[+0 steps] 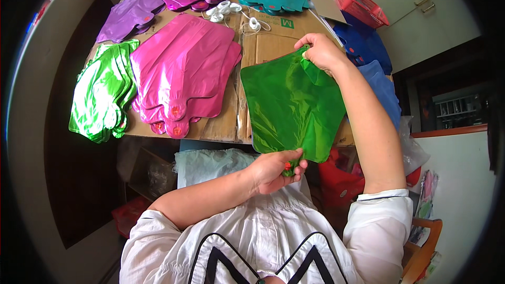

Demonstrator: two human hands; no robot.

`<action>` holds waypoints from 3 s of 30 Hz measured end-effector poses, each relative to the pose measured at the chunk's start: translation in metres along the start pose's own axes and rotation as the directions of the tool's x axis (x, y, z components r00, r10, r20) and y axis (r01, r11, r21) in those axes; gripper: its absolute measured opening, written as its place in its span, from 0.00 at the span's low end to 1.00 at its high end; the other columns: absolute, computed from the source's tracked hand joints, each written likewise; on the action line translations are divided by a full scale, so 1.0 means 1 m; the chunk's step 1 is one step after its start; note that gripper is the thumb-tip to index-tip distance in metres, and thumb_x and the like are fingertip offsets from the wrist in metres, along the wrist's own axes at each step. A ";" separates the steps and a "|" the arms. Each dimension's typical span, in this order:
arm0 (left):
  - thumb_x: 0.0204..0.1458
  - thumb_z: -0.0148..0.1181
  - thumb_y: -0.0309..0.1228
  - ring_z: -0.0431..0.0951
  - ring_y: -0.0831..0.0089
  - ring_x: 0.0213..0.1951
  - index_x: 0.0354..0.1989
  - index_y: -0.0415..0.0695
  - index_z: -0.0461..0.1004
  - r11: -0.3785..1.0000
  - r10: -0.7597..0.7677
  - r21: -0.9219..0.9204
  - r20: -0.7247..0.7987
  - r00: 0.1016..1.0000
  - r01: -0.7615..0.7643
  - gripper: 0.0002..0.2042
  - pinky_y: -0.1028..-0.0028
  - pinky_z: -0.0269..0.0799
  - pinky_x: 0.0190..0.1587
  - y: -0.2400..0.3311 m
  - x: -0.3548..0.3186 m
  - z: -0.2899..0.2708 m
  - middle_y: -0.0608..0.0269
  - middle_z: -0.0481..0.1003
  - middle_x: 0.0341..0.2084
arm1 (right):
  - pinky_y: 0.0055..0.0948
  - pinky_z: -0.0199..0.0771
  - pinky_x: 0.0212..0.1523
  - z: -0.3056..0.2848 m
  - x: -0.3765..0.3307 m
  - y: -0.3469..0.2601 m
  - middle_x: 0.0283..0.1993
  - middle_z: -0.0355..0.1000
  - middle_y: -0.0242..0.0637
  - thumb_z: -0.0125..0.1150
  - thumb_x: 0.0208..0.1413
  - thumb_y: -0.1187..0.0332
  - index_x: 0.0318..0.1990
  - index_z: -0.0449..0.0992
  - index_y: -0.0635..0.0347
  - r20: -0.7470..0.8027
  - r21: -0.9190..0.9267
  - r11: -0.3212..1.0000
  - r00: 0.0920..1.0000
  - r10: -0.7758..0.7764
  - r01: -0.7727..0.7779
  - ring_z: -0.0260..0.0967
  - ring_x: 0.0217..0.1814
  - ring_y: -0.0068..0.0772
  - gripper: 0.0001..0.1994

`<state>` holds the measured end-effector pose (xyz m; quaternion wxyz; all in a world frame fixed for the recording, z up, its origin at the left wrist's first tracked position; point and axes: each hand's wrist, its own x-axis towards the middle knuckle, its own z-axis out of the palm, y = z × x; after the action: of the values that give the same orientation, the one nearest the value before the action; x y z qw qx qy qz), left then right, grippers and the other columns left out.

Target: Folding and packaging colorful foil bags into cardboard envelopes.

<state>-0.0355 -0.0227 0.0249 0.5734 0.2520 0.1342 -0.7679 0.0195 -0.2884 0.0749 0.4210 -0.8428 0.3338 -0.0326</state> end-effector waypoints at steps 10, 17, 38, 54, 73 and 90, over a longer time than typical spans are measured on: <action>0.66 0.44 0.36 0.56 0.79 0.24 0.32 0.48 0.63 0.991 0.054 0.116 0.057 0.997 -0.061 0.10 0.74 0.64 0.37 -0.001 -0.005 0.002 0.71 0.64 0.24 | 0.22 0.66 0.30 -0.008 0.005 -0.003 0.32 0.71 0.31 0.55 0.46 0.85 0.41 0.76 0.63 0.124 -0.079 0.996 0.991 0.055 -0.045 0.66 0.30 0.20 0.14; 0.66 0.43 0.37 0.54 0.79 0.23 0.30 0.48 0.62 0.990 0.031 0.135 0.100 0.994 -0.045 0.12 0.75 0.62 0.37 -0.001 -0.003 -0.009 0.72 0.62 0.23 | 0.27 0.71 0.33 -0.029 0.019 0.003 0.32 0.76 0.36 0.60 0.44 0.82 0.40 0.79 0.62 0.206 -0.162 0.986 0.979 0.009 0.025 0.71 0.32 0.25 0.13; 0.66 0.42 0.35 0.54 0.79 0.23 0.29 0.48 0.62 0.999 0.022 0.047 0.118 0.993 -0.027 0.12 0.76 0.61 0.36 0.001 -0.002 -0.005 0.72 0.61 0.22 | 0.31 0.75 0.39 -0.034 0.044 -0.011 0.32 0.77 0.41 0.63 0.42 0.76 0.36 0.79 0.65 0.098 -0.429 0.821 0.923 -0.372 0.377 0.75 0.36 0.34 0.11; 0.66 0.44 0.37 0.57 0.80 0.24 0.29 0.48 0.64 1.000 -0.008 0.026 0.114 0.993 0.005 0.12 0.76 0.64 0.39 0.005 0.002 -0.006 0.73 0.63 0.22 | 0.36 0.71 0.39 0.053 0.007 -0.133 0.35 0.75 0.42 0.65 0.35 0.72 0.46 0.77 0.61 0.844 -0.480 0.545 0.532 0.072 0.687 0.72 0.39 0.40 0.23; 0.66 0.44 0.35 0.56 0.80 0.22 0.26 0.46 0.64 0.994 -0.022 -0.101 0.169 0.985 0.040 0.14 0.75 0.63 0.36 0.004 0.007 -0.008 0.73 0.60 0.20 | 0.37 0.69 0.51 0.004 -0.050 -0.020 0.36 0.74 0.36 0.57 0.45 0.70 0.26 0.74 0.59 0.543 -0.312 -0.082 0.107 -0.833 0.946 0.71 0.42 0.35 0.04; 0.64 0.48 0.33 0.58 0.81 0.21 0.31 0.48 0.64 0.997 0.075 -0.023 0.144 0.987 -0.072 0.08 0.74 0.63 0.34 0.003 0.006 -0.008 0.71 0.64 0.19 | 0.38 0.74 0.47 -0.025 -0.055 -0.010 0.40 0.77 0.40 0.59 0.46 0.72 0.32 0.75 0.62 0.425 -0.359 -0.020 0.144 -0.894 0.933 0.74 0.43 0.41 0.05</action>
<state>-0.0324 -0.0244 0.0149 0.6118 0.1953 0.0897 -0.7613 -0.0266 -0.2688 0.1108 0.0409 -0.9299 -0.3222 -0.1725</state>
